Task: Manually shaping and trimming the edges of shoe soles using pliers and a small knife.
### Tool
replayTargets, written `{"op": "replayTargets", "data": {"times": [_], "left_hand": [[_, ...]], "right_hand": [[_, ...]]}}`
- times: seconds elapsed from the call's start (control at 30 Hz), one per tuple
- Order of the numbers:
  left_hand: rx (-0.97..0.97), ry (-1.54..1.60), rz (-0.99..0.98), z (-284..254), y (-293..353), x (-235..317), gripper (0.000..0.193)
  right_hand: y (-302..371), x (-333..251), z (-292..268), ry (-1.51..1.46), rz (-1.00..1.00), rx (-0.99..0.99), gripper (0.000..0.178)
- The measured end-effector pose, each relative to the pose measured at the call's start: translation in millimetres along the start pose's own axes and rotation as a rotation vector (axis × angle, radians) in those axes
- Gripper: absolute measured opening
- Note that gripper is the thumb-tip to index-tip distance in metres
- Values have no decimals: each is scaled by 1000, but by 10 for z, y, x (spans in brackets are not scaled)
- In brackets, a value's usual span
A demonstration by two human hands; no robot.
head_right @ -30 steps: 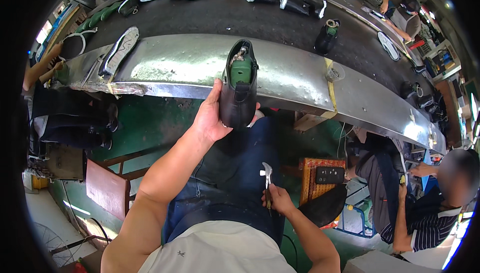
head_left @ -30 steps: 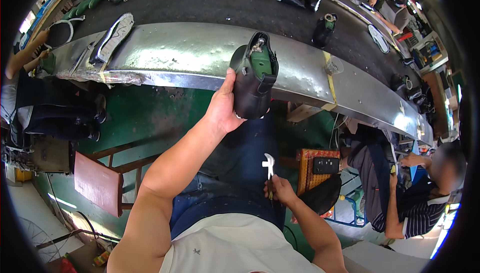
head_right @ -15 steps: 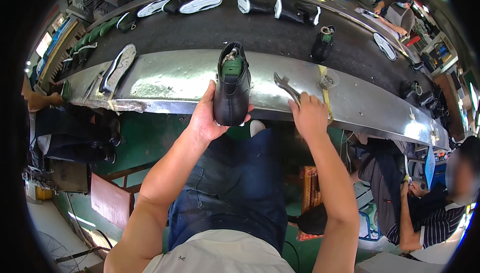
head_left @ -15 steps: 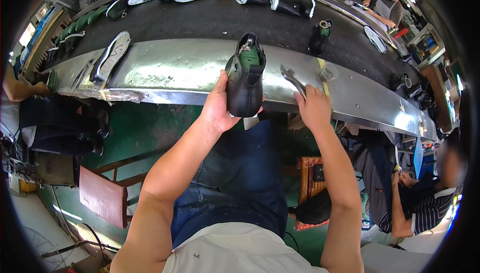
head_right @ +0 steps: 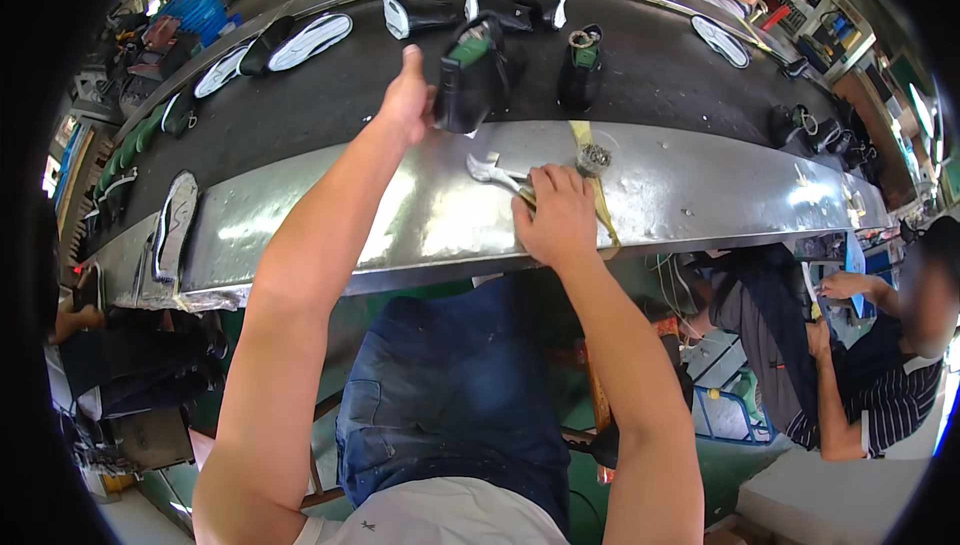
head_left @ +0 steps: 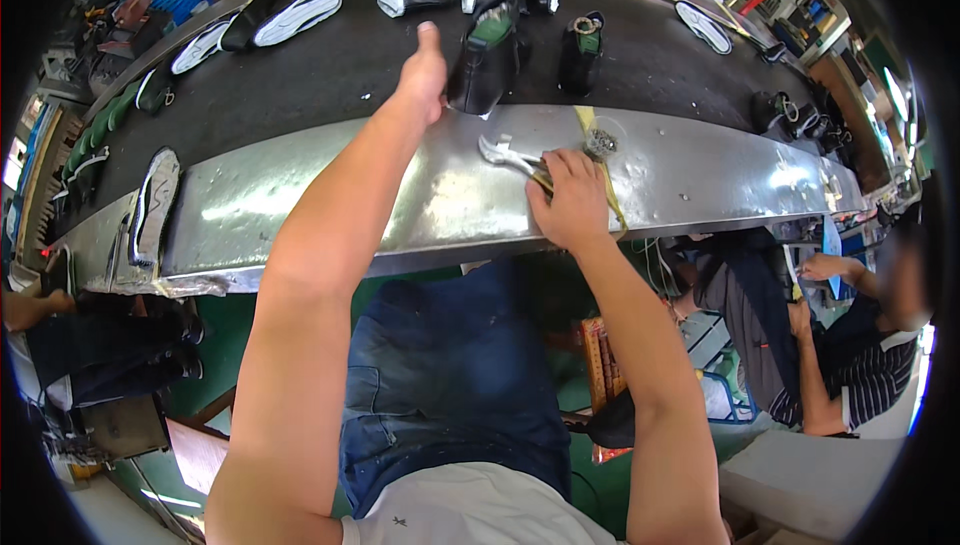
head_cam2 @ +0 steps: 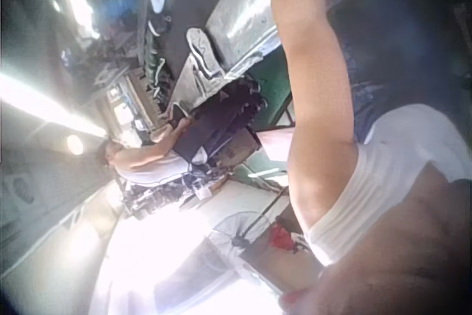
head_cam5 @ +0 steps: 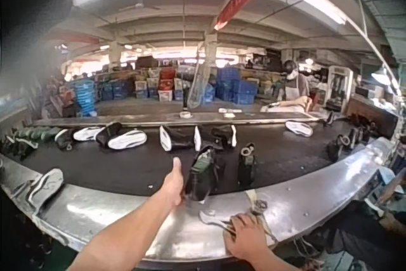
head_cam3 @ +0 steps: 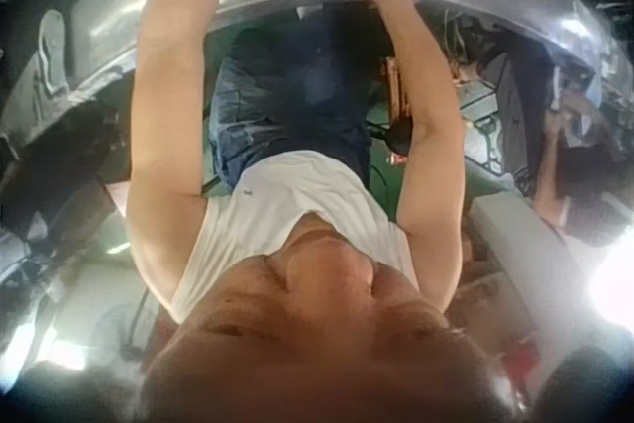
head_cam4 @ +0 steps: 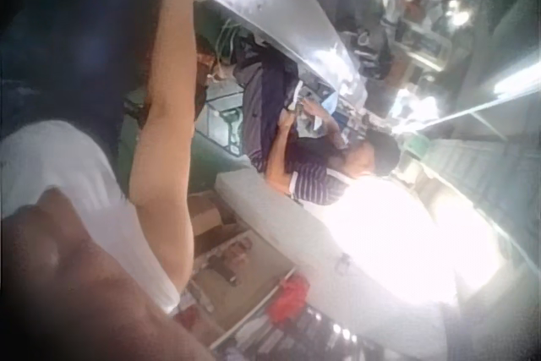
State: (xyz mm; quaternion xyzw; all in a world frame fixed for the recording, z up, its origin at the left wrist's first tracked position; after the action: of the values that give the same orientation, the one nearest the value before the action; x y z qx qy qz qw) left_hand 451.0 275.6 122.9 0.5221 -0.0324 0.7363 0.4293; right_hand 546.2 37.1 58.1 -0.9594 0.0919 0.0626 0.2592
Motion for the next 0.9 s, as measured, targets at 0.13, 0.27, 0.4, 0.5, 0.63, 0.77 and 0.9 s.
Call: {"op": "replayTargets", "data": {"times": [0.13,0.27,0.4,0.5,0.63,0.77,0.9], "left_hand": [[348,-754,477,97,-684,-263,91],[303,-752,173,450,-821,-461,85],[242,-630,271,278,-699,-402,87],[301,-687,404,79,-366,-573,78],[27,-933,381,-392,572,-1065,67],[-63,-1003,701,-844,2186,-1235,37],[226,-939,529,-1716,2942,-1846,32]], "right_hand": [[-108,-98,30,-21,-34,33,45],[-48,49,-30,-18,-20,23,44],[-52,7,-41,-62,-42,64,42],[-12,19,-32,-62,-40,42,42],[90,105,-24,-52,-39,82,44],[66,104,-41,-65,-202,243,34],[172,-48,-133,27,-282,298,26]]}}
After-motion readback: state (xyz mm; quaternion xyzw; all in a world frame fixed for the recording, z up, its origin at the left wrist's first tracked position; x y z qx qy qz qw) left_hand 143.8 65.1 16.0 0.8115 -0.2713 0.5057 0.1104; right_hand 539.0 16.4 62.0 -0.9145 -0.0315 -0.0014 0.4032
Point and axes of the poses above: each hand's wrist, its own y-axis away from the middle knuckle, its own z-axis out of the palm, x = y × z, the point moved 1 cm from there along -y, towards the middle knuckle, and after that the axes turned 8 degrees about -z, right-handed, at the moved point
